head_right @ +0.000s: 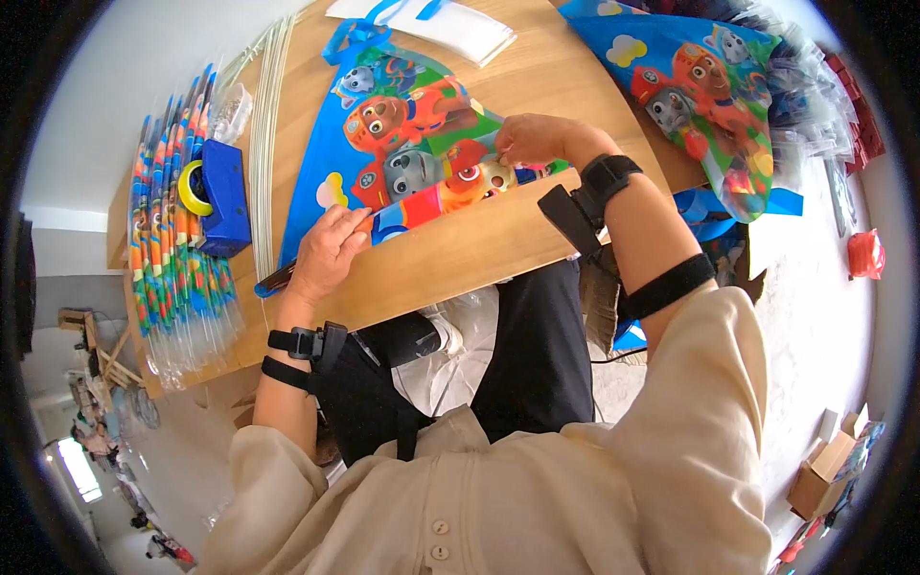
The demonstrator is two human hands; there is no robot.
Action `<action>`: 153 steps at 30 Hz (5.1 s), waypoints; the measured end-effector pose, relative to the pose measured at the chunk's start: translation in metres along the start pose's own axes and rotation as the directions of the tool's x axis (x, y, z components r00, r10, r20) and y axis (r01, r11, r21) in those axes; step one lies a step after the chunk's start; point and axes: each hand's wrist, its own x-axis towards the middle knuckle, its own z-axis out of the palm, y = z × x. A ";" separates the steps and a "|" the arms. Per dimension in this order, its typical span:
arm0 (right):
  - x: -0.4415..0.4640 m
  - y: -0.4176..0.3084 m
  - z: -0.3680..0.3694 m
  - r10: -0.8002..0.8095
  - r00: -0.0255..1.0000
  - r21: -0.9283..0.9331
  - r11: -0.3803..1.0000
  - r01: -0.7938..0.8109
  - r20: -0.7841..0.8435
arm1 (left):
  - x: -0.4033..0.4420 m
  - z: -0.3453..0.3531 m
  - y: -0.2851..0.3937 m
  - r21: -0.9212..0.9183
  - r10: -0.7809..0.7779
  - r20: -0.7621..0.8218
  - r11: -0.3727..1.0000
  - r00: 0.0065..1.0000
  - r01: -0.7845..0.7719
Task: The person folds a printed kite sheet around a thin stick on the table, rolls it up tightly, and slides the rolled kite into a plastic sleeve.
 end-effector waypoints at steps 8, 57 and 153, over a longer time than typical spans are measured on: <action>0.010 0.003 -0.004 0.042 0.998 0.039 0.998 -0.044 0.056 | 0.006 0.022 -0.018 -0.102 -0.002 -0.133 0.995 0.991 -0.012; -0.014 -0.125 0.152 -0.181 0.834 -0.302 0.953 0.018 -0.522 | 0.026 -0.070 -0.096 0.292 -0.729 -0.278 0.556 0.625 0.778; -0.013 -0.115 0.167 -0.274 0.659 -0.238 0.960 0.146 -0.700 | -0.049 0.001 -0.026 0.519 0.041 -0.143 0.854 0.989 0.039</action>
